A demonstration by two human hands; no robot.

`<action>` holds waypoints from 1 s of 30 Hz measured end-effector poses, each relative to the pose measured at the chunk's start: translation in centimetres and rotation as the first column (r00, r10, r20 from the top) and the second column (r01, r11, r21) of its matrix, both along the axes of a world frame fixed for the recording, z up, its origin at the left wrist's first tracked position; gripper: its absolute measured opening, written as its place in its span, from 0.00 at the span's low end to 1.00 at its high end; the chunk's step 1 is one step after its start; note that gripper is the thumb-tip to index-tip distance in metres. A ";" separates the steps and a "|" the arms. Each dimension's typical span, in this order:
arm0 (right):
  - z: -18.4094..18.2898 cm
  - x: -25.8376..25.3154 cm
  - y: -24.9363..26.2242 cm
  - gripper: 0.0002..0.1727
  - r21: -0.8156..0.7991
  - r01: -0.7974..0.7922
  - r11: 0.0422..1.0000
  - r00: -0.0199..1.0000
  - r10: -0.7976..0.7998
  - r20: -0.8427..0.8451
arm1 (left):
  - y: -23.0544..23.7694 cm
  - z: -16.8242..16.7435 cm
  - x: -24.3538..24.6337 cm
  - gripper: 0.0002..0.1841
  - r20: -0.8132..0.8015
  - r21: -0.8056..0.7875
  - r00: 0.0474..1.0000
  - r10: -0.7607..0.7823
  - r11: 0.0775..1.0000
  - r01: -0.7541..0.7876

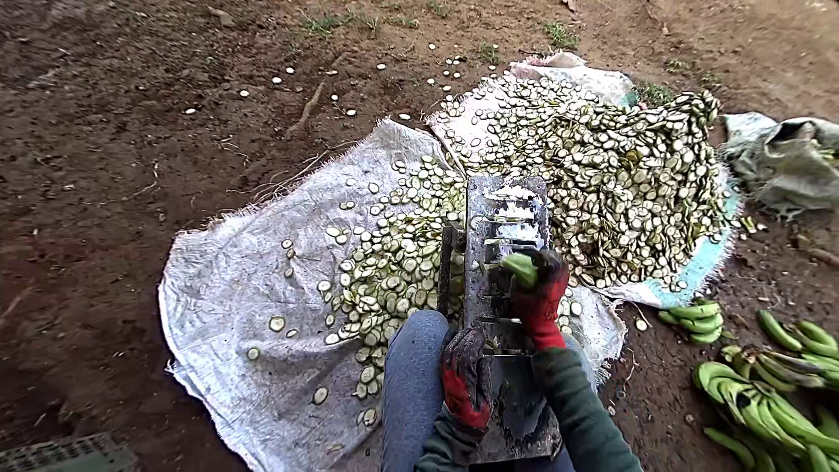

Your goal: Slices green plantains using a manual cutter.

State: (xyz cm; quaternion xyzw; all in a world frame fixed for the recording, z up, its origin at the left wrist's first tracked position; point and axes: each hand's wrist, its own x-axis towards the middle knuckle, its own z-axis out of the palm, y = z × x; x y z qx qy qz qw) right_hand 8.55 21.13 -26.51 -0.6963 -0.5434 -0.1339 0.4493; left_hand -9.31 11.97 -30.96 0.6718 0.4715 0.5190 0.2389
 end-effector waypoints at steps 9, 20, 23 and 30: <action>-0.4 -2.1 -6.0 0.27 -0.074 -0.015 0.997 0.998 0.019 0.055 | 0.1 -0.3 0.4 0.20 0.013 -0.023 1.000 -0.025 0.999 0.026; -2.0 -2.4 -9.7 0.30 -0.092 0.030 0.995 0.999 -0.026 0.041 | 0.1 0.3 -0.1 0.21 0.027 -0.067 0.999 -0.041 0.997 0.043; -3.7 -4.1 -16.7 0.31 -0.093 0.063 0.994 0.998 -0.065 -0.020 | 0.1 0.2 0.4 0.20 0.042 -0.055 0.999 -0.034 0.998 0.036; 2.2 -0.8 3.2 0.35 -0.390 0.069 0.918 0.997 -0.048 0.062 | 0.4 -0.1 0.0 0.24 -0.069 -0.040 0.998 0.000 0.999 -0.003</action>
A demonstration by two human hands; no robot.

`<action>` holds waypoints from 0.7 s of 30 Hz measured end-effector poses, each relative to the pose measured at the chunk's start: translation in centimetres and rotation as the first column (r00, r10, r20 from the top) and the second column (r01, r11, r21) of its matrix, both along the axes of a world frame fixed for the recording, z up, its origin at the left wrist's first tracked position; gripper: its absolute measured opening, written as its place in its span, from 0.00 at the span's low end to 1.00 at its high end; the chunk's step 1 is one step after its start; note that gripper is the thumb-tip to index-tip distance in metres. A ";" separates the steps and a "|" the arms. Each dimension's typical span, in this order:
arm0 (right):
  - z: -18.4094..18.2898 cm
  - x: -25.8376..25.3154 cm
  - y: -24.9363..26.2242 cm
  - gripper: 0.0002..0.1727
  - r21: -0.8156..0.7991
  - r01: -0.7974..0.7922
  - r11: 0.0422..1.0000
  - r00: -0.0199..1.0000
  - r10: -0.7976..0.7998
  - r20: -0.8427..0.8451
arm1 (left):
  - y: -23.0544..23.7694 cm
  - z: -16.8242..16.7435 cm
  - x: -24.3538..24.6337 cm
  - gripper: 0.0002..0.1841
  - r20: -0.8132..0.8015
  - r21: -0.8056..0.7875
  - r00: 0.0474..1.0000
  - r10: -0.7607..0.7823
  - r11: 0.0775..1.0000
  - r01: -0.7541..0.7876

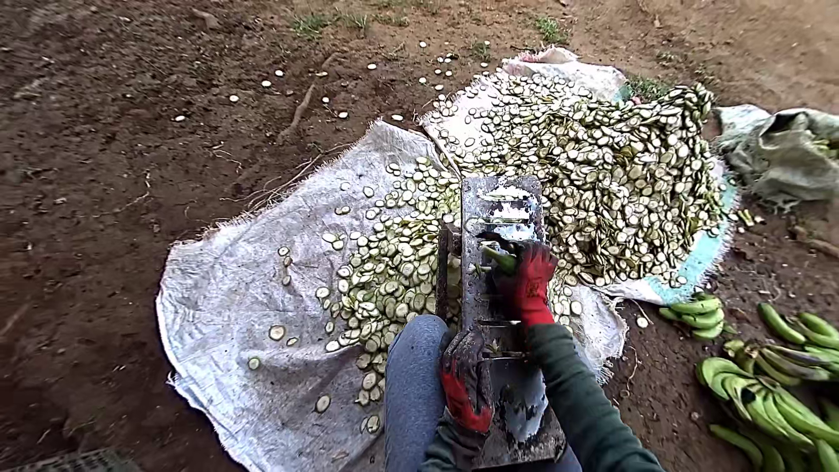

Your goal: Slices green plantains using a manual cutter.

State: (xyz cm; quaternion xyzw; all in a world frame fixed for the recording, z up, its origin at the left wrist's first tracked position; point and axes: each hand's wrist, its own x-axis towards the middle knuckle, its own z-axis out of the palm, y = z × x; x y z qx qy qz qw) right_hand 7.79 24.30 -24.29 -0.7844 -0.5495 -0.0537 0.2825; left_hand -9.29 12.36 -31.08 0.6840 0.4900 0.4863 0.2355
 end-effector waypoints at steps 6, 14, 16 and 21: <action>2.5 0.6 -0.4 0.39 -0.050 -0.103 0.993 0.971 0.089 -0.221 | 4.7 6.3 0.0 0.47 -0.349 -0.230 0.919 -0.184 0.967 0.107; 5.1 0.7 0.0 0.29 -0.083 -0.104 0.991 0.858 0.048 -0.511 | 12.3 9.7 7.4 0.46 -0.416 -0.572 0.692 -0.591 0.761 0.306; 4.1 0.8 0.1 0.27 -0.040 -0.066 0.997 0.872 0.038 -0.487 | 12.0 9.5 7.9 0.42 -0.381 -0.574 0.692 -0.614 0.743 0.343; 1.6 0.5 -4.8 0.21 0.112 -0.059 0.992 0.940 0.093 -0.328 | 8.8 11.3 4.0 0.51 -0.560 -0.648 0.521 -0.644 0.732 0.209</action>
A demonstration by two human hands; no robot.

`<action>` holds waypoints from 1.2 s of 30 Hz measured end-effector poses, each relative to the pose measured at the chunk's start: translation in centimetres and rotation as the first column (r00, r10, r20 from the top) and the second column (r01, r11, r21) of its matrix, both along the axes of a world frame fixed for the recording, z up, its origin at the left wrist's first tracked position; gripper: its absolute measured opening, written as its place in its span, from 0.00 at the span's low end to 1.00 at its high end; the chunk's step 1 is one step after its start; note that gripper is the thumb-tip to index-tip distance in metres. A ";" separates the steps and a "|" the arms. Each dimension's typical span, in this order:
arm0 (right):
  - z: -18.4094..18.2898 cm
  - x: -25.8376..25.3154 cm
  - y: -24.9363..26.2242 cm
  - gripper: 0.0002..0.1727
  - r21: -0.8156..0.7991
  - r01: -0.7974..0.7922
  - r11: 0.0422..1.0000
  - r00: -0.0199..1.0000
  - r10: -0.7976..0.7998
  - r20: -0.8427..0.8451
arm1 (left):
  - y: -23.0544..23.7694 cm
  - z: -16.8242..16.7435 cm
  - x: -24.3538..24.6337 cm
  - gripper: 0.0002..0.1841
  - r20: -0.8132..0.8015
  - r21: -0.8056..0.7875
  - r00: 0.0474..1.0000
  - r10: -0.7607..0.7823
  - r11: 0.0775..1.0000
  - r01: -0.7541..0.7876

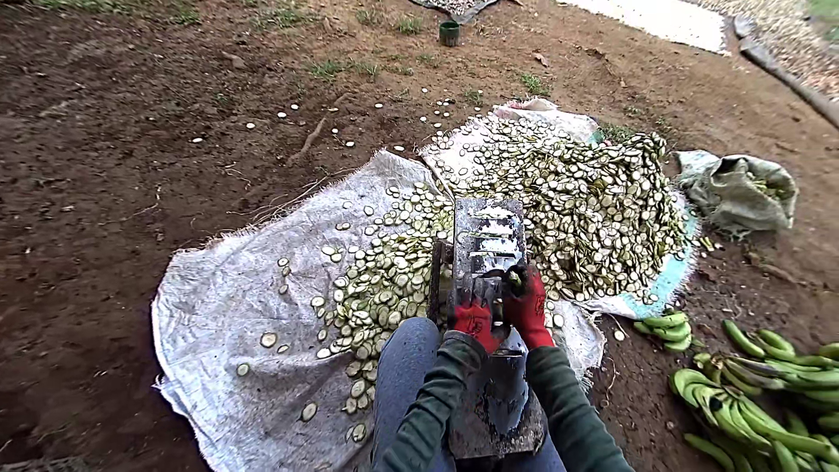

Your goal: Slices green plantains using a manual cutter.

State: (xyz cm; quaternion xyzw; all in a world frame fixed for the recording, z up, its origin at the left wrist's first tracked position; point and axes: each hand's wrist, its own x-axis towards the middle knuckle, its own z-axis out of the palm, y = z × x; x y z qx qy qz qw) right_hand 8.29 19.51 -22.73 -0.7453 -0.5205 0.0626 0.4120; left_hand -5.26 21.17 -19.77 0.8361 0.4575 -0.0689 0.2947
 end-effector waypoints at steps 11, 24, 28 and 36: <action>-1.7 -0.1 -0.5 0.13 0.136 -0.101 0.985 0.972 0.069 0.225 | -10.6 -10.2 -4.5 0.27 0.577 0.387 0.805 0.135 0.823 -0.415; -5.9 -4.4 -14.3 0.30 0.187 -0.085 0.979 0.982 0.051 0.179 | -10.5 -11.1 -4.7 0.27 0.783 0.342 0.612 0.117 0.740 -0.579; -4.1 -1.5 -4.6 0.23 0.233 -0.164 0.959 0.975 0.122 0.183 | -10.6 -11.5 -4.6 0.24 0.780 0.363 0.617 0.104 0.728 -0.582; -0.5 2.0 9.5 0.22 0.091 -0.124 0.988 0.986 0.113 0.120 | -10.4 -11.0 -5.5 0.24 0.753 0.372 0.647 0.125 0.730 -0.573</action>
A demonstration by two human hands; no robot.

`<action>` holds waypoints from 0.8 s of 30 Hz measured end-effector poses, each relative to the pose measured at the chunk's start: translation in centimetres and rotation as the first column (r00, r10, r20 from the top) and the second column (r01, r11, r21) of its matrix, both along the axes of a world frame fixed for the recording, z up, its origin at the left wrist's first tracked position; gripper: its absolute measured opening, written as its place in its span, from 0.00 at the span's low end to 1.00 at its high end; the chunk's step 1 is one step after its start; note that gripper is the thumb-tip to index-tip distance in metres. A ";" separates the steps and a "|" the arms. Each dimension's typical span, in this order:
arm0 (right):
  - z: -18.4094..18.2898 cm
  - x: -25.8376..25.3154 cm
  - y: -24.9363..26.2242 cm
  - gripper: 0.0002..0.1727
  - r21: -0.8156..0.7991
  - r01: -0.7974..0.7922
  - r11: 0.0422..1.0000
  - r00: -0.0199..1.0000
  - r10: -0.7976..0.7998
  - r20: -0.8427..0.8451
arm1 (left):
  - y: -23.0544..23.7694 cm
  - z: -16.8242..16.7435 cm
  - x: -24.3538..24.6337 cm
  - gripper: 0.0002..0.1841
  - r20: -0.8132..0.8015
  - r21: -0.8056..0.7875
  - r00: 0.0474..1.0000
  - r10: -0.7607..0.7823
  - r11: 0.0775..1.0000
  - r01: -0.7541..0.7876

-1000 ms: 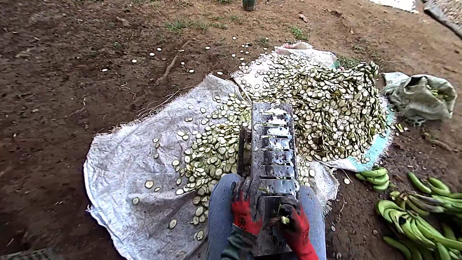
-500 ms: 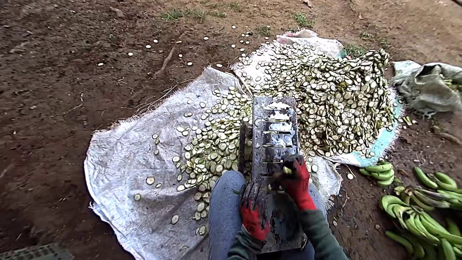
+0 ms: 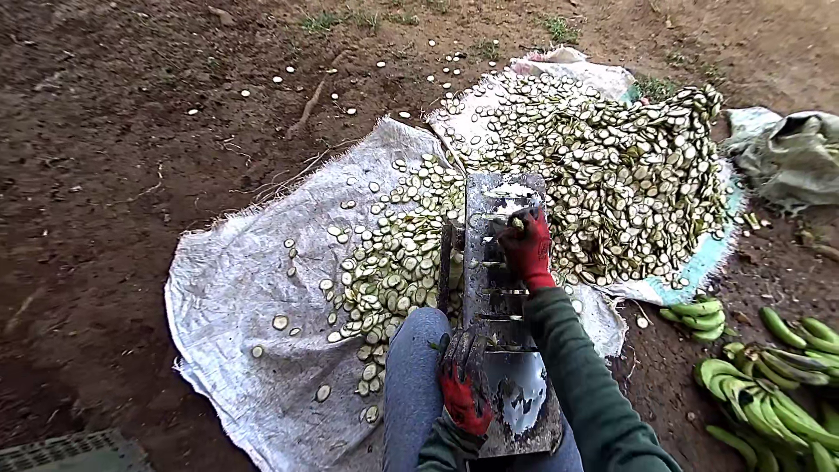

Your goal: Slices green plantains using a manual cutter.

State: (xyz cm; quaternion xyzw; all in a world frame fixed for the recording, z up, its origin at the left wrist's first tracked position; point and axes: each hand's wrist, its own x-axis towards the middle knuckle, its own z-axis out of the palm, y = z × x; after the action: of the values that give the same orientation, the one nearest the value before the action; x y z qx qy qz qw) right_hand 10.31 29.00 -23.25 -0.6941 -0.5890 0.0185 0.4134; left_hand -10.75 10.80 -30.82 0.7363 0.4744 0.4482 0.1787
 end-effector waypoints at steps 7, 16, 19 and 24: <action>-6.4 -6.4 -22.9 0.19 0.208 0.034 0.978 0.999 -0.033 -0.010 | 0.0 0.0 0.4 0.23 0.031 0.002 0.999 -0.008 1.000 0.008; -1.0 -1.0 0.1 0.22 -0.122 0.013 0.992 0.984 0.009 0.180 | 0.3 -0.2 0.2 0.23 0.026 0.019 1.000 0.004 1.000 -0.004; -2.2 -1.9 -5.7 0.20 -0.089 0.039 0.995 0.992 -0.028 0.125 | 0.0 -0.3 0.1 0.24 0.018 0.013 1.000 -0.008 1.000 0.008; -6.4 -6.4 -22.9 0.19 0.079 0.041 0.996 0.987 -0.053 0.151 | -0.1 -0.6 0.4 0.23 0.073 -0.004 0.997 -0.037 0.999 0.037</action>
State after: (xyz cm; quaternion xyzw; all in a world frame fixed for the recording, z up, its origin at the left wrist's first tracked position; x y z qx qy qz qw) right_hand 3.89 6.10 -29.62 -0.6911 -0.6026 -0.0667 0.3934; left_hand -10.31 10.68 -31.45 0.7275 0.4551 0.4701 0.2063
